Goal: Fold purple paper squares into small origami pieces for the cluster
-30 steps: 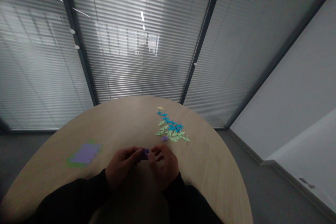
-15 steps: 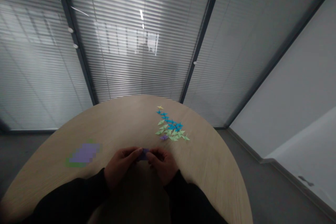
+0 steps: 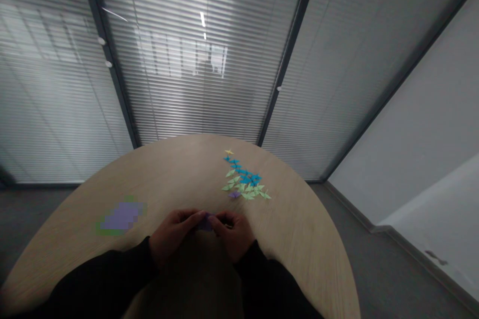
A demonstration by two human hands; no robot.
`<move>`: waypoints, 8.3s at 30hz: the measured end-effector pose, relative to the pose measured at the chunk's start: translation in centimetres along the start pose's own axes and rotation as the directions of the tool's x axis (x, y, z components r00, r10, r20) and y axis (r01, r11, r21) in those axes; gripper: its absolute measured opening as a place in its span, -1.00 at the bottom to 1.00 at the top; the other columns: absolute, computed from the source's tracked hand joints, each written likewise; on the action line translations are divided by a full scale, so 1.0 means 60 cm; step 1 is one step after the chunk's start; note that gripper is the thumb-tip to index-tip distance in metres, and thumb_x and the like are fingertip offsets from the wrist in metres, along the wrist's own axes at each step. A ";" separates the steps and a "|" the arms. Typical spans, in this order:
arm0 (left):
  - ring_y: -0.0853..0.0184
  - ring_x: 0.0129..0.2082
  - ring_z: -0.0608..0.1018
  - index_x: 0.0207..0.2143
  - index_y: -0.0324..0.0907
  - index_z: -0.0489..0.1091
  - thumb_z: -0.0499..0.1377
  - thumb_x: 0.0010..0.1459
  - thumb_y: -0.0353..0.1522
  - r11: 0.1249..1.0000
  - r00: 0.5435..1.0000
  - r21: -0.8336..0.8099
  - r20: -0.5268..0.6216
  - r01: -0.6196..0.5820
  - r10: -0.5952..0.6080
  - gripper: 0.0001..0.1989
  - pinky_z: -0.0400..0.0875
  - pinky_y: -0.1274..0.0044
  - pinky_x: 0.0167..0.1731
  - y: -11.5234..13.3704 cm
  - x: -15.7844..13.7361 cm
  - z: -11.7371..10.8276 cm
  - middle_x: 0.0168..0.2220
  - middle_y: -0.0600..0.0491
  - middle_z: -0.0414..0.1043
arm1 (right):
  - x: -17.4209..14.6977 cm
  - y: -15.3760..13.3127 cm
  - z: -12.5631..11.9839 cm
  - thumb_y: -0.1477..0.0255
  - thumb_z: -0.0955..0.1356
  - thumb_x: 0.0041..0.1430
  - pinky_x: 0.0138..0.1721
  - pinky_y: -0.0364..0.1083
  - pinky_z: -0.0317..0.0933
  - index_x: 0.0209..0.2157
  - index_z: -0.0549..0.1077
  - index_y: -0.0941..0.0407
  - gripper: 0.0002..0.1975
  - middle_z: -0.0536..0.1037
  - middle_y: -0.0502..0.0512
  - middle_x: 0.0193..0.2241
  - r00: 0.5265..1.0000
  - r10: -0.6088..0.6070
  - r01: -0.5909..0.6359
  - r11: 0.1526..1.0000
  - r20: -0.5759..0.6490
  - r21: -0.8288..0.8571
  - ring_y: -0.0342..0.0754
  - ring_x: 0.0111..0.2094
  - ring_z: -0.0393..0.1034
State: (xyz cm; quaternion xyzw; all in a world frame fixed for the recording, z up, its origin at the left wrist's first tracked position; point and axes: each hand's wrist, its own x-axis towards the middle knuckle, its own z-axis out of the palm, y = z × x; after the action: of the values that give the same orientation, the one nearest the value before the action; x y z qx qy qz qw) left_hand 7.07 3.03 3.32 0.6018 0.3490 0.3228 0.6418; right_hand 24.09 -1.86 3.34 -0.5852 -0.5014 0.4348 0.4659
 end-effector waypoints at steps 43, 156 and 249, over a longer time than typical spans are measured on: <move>0.22 -0.31 0.61 -0.38 -0.19 0.53 0.29 0.04 -0.28 0.950 0.941 0.182 -0.179 -0.255 0.287 -0.85 0.47 0.44 -0.24 -0.014 -0.004 0.005 -0.35 -0.03 0.61 | -0.007 0.010 0.007 0.34 0.42 0.06 -0.39 -0.09 0.46 -0.41 0.47 0.11 -0.87 0.62 0.12 -0.39 0.912 -0.372 0.368 0.928 -0.176 -0.056 -0.02 -0.42 0.56; 0.26 -0.41 0.56 -0.36 -0.20 0.55 0.19 0.13 -0.13 0.960 0.965 0.236 -0.173 -0.154 0.198 -0.68 0.39 0.51 -0.37 0.003 -0.010 0.007 -0.42 -0.01 0.59 | -0.003 0.007 0.005 0.15 0.36 0.13 -0.44 -0.11 0.36 -0.30 0.54 0.16 -0.66 0.63 0.13 -0.40 0.987 -0.161 0.158 0.984 -0.028 -0.087 -0.02 -0.42 0.52; 0.33 -0.38 0.51 -0.29 -0.18 0.40 0.28 0.06 -0.29 0.957 0.932 0.055 -0.215 -0.285 0.290 -0.81 0.42 0.51 -0.34 -0.014 -0.004 0.020 -0.38 0.08 0.46 | -0.007 0.009 0.026 0.35 0.40 0.11 -0.48 -0.15 0.37 -0.42 0.39 0.10 -0.86 0.50 -0.02 -0.54 0.832 -0.446 0.437 0.893 -0.329 -0.105 -0.09 -0.53 0.45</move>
State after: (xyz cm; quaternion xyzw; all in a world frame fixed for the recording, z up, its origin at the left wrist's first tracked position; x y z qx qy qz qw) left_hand 7.93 2.10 2.53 0.6139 0.3299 0.4741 0.5381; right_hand 22.60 -2.16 2.51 -0.5265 -0.5389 0.1997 0.6265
